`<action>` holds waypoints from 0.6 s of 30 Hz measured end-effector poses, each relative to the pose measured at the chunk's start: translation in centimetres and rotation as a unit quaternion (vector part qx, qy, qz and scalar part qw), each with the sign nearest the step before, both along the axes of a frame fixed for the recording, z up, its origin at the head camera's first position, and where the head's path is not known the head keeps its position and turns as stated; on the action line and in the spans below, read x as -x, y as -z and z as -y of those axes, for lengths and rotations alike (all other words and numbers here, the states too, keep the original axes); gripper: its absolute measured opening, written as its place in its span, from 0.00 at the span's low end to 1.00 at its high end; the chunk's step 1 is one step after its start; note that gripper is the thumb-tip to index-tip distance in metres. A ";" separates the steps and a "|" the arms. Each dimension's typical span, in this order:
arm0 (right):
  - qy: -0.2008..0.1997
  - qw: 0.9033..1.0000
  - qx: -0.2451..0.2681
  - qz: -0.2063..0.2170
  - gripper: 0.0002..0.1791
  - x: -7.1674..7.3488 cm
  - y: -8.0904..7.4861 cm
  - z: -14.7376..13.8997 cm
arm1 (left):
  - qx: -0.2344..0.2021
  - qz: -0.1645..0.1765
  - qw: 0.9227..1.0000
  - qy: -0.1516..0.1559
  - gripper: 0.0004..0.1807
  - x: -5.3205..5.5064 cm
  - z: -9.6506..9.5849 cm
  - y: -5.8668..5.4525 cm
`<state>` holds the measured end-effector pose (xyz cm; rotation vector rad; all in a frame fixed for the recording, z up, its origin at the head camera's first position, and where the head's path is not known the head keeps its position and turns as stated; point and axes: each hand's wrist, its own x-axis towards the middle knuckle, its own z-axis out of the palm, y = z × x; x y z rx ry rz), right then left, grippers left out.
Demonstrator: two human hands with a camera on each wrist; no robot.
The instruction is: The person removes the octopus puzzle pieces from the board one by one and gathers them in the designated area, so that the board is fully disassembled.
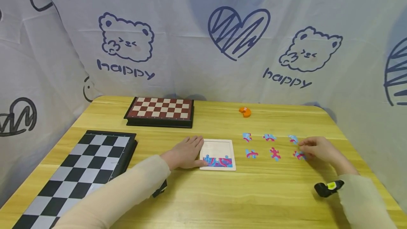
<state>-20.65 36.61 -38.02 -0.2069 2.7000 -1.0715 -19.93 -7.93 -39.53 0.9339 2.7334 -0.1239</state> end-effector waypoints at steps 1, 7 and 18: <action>-0.001 1.000 0.003 -0.001 0.17 0.0 -0.3 0.5 | -0.001 0.000 1.000 0.000 0.47 0.0 0.0 0.0; -0.017 1.000 0.003 -0.023 0.19 0.3 -1.5 4.0 | -0.015 0.006 1.000 0.004 0.46 0.0 0.2 0.0; -0.087 0.994 0.017 -0.061 0.12 1.7 -1.8 12.0 | -0.026 -0.003 1.000 0.014 0.45 -0.2 0.3 0.2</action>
